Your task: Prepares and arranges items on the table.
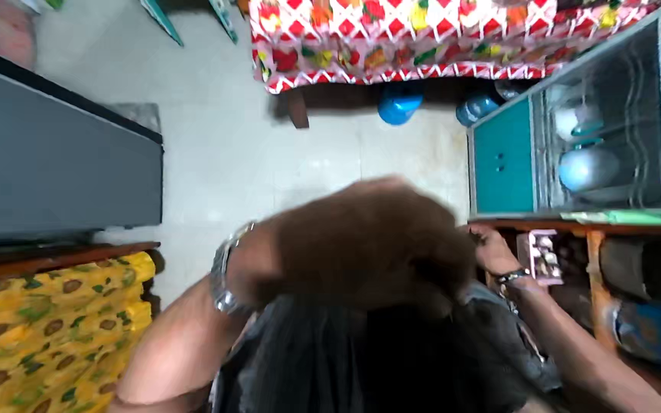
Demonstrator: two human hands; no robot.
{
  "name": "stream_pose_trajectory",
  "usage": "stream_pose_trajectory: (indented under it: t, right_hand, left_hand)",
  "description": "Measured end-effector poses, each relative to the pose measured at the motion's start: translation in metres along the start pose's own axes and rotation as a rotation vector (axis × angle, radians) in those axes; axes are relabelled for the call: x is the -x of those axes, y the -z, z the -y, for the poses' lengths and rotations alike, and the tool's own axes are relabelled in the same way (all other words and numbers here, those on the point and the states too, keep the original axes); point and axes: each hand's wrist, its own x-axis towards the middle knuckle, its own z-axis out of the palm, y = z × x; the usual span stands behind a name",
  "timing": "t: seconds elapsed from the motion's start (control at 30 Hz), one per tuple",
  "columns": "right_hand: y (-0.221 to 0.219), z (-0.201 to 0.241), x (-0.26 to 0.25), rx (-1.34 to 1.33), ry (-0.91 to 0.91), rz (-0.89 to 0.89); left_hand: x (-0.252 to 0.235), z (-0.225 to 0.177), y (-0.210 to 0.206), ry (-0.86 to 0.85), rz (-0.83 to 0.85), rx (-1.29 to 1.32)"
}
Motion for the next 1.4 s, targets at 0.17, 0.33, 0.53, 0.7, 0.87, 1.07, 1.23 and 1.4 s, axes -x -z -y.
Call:
stream_pose_trajectory:
  t: [0.17,0.33,0.53,0.7,0.87,1.07,1.23,1.4]
  right_hand:
    - [0.036,0.041,-0.080,0.072,0.170,0.071]
    - [0.081,0.082,-0.106,0.088,0.366,0.003]
    - [0.109,0.117,-0.131,-0.342,0.448,0.032]
    - [0.134,0.164,-0.155,-0.545,0.488,0.053]
    - [0.142,0.168,-0.202,-0.300,0.190,-0.100]
    - [0.155,0.143,-0.249,-0.244,-0.327,-0.154]
    - [0.179,0.184,-0.292,-0.088,-0.288,-0.205]
    - [0.221,0.282,-0.343,0.112,-0.044,-0.296]
  left_hand:
    - [-0.007,0.023,0.051,0.091,-0.057,-0.117]
    - [-0.024,0.081,0.078,0.242,-0.065,-0.150]
    - [-0.066,0.144,0.075,0.167,-0.435,-0.239]
    - [-0.092,0.171,0.108,0.207,-0.340,-0.156]
    - [-0.097,0.196,0.183,0.189,-0.010,0.310]
    - [-0.084,0.254,0.256,0.044,0.039,0.473]
    - [-0.102,0.288,0.280,0.216,-0.184,0.084]
    - [-0.121,0.315,0.307,0.253,-0.116,0.026]
